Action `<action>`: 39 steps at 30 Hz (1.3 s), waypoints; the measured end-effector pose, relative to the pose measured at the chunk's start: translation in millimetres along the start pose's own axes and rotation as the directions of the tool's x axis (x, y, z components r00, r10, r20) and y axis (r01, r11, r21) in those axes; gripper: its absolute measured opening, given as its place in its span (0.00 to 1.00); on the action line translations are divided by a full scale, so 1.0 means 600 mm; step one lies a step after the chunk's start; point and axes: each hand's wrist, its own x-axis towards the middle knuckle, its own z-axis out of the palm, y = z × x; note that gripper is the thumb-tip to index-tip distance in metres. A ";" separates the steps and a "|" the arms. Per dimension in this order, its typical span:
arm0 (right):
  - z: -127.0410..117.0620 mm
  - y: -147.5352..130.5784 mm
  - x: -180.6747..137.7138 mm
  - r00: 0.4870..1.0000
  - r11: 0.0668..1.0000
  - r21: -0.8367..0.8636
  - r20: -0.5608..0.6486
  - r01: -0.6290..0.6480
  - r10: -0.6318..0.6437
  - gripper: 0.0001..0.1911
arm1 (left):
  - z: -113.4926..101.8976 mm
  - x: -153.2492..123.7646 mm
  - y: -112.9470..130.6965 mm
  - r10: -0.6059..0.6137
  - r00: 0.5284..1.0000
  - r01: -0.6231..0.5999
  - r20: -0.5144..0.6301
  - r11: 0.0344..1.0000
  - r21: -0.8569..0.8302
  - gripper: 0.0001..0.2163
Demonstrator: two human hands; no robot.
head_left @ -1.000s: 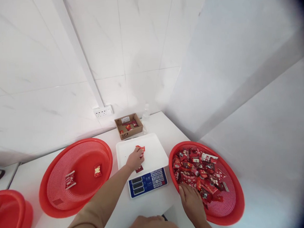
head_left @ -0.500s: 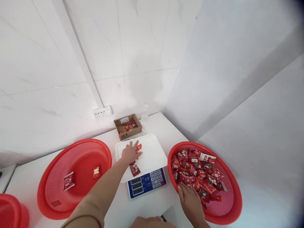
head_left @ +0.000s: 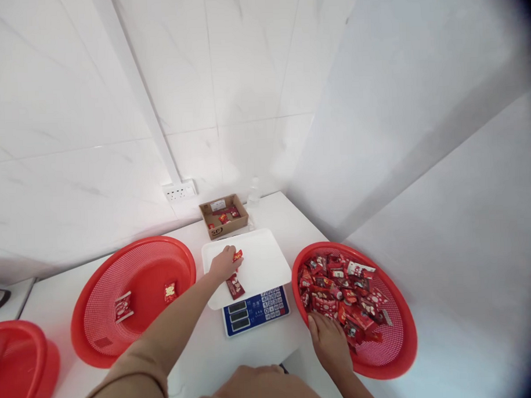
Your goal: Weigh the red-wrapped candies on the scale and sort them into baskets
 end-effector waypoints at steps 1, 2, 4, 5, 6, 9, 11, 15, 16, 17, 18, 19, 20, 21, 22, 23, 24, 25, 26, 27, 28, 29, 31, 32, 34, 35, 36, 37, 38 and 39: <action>-0.001 0.000 0.000 1.000 1.000 -0.002 0.007 0.004 -0.004 0.22 | -0.004 -0.013 -0.005 0.024 1.000 -0.024 0.020 1.000 -0.010 0.16; -0.001 0.000 0.000 1.000 1.000 -0.003 0.012 0.009 -0.009 0.22 | -0.006 -0.028 -0.009 0.056 0.997 -0.055 0.045 0.998 -0.021 0.16; -0.001 0.000 0.000 1.000 1.000 -0.005 0.022 0.018 -0.018 0.22 | -0.005 -0.060 -0.014 0.130 0.986 -0.126 0.107 0.991 -0.040 0.16; -0.002 0.001 0.000 0.999 1.000 -0.006 0.028 0.016 -0.016 0.22 | -0.002 -0.074 -0.016 0.166 0.975 -0.162 0.148 0.986 -0.037 0.16; -0.001 0.001 0.000 0.999 1.000 -0.006 0.035 0.011 -0.011 0.22 | 0.002 -0.086 -0.018 0.197 0.962 -0.196 0.191 0.980 -0.025 0.18; -0.002 -0.001 0.001 0.998 1.000 -0.005 0.059 -0.007 0.007 0.22 | 0.012 -0.101 -0.023 0.211 0.936 -0.229 0.280 0.973 0.033 0.22; -0.002 -0.002 0.001 0.998 1.000 -0.005 0.064 -0.023 0.024 0.22 | 0.016 -0.097 -0.026 0.174 0.945 -0.196 0.276 0.979 0.054 0.21; -0.007 -0.007 0.003 0.998 0.999 -0.020 0.053 -0.026 0.027 0.22 | 0.017 -0.084 -0.031 0.118 0.964 -0.134 0.237 0.990 0.052 0.15; -0.008 -0.008 0.003 0.998 0.999 -0.023 0.056 -0.023 0.025 0.22 | 0.017 -0.084 -0.033 0.107 0.969 -0.120 0.224 0.992 0.047 0.15; -0.009 -0.009 0.003 0.998 0.999 -0.025 0.061 -0.023 0.025 0.22 | 0.016 -0.085 -0.034 0.095 0.973 -0.105 0.208 0.994 0.040 0.15; -0.010 -0.010 0.004 0.997 0.999 -0.026 0.069 -0.028 0.030 0.22 | 0.015 -0.087 -0.036 0.078 0.978 -0.086 0.191 0.996 0.032 0.17; -0.010 -0.010 0.004 0.996 0.999 -0.026 0.077 -0.036 0.038 0.23 | 0.014 -0.090 -0.038 0.055 0.983 -0.060 0.173 0.998 0.024 0.19; -0.011 -0.011 0.004 0.995 0.999 -0.027 0.084 -0.041 0.043 0.23 | 0.014 -0.093 -0.040 0.025 0.987 -0.028 0.157 1.000 0.014 0.21; -0.011 -0.011 0.004 0.995 0.999 -0.029 0.088 -0.044 0.046 0.23 | 0.014 -0.094 -0.042 -0.010 0.990 0.010 0.144 1.000 0.005 0.24; -0.011 -0.011 0.005 0.995 0.999 -0.032 0.089 -0.044 0.046 0.23 | 0.014 -0.095 -0.043 -0.048 0.990 0.049 0.135 0.999 -0.004 0.27; -0.011 -0.011 0.005 0.995 0.999 -0.037 0.085 -0.040 0.043 0.23 | 0.014 -0.094 -0.044 -0.082 0.988 0.085 0.129 0.996 -0.014 0.29; -0.011 -0.011 0.005 0.996 0.999 -0.040 0.081 -0.034 0.037 0.23 | 0.015 -0.093 -0.045 -0.111 0.986 0.114 0.126 0.993 -0.024 0.29; -0.011 -0.011 0.005 0.997 0.999 -0.043 0.077 -0.027 0.030 0.23 | 0.016 -0.090 -0.045 -0.130 0.984 0.135 0.124 0.990 -0.034 0.29; -0.011 -0.011 0.005 0.997 0.999 -0.042 0.076 -0.021 0.024 0.23 | 0.017 -0.086 -0.045 -0.141 0.982 0.148 0.123 0.988 -0.046 0.28; -0.011 -0.012 0.005 0.997 0.999 -0.040 0.079 -0.020 0.023 0.23 | 0.018 -0.083 -0.044 -0.148 0.982 0.156 0.121 0.986 -0.057 0.26; -0.012 -0.012 0.006 0.996 0.999 -0.035 0.084 -0.021 0.024 0.23 | 0.018 -0.080 -0.044 -0.152 0.981 0.161 0.118 0.985 -0.070 0.25; -0.014 -0.014 0.006 0.996 0.999 -0.029 0.090 -0.024 0.027 0.24 | 0.018 -0.078 -0.043 -0.154 0.981 0.164 0.115 0.983 -0.083 0.23; -0.017 -0.016 0.006 0.995 0.999 -0.015 0.097 -0.037 0.038 0.24 | 0.017 -0.077 -0.043 -0.161 0.982 0.172 0.102 0.979 -0.111 0.20; -0.018 -0.018 0.006 0.994 0.999 -0.006 0.096 -0.043 0.044 0.24 | 0.016 -0.078 -0.043 -0.167 0.981 0.178 0.094 0.976 -0.126 0.18; -0.021 -0.020 0.007 0.994 0.998 0.023 0.094 -0.054 0.051 0.24 | 0.011 -0.084 -0.046 -0.190 0.979 0.199 0.071 0.967 -0.159 0.14; -0.022 -0.020 0.008 0.994 0.997 0.047 0.099 -0.060 0.055 0.24 | 0.007 -0.089 -0.049 -0.206 0.977 0.213 0.058 0.961 -0.177 0.12; -0.022 -0.018 0.010 0.992 0.995 0.078 0.108 -0.069 0.061 0.24 | 0.002 -0.097 -0.054 -0.224 0.974 0.228 0.042 0.954 -0.196 0.11; -0.022 -0.016 0.012 0.991 0.990 0.117 0.119 -0.082 0.068 0.24 | -0.003 -0.106 -0.060 -0.243 0.970 0.242 0.024 0.946 -0.215 0.11; -0.022 -0.013 0.014 0.989 0.982 0.163 0.126 -0.097 0.077 0.24 | -0.010 -0.117 -0.068 -0.261 0.965 0.256 0.008 0.939 -0.228 0.11; -0.021 -0.008 0.017 0.989 0.971 0.211 0.126 -0.109 0.084 0.24 | -0.017 -0.130 -0.079 -0.281 0.960 0.268 -0.017 0.931 -0.247 0.11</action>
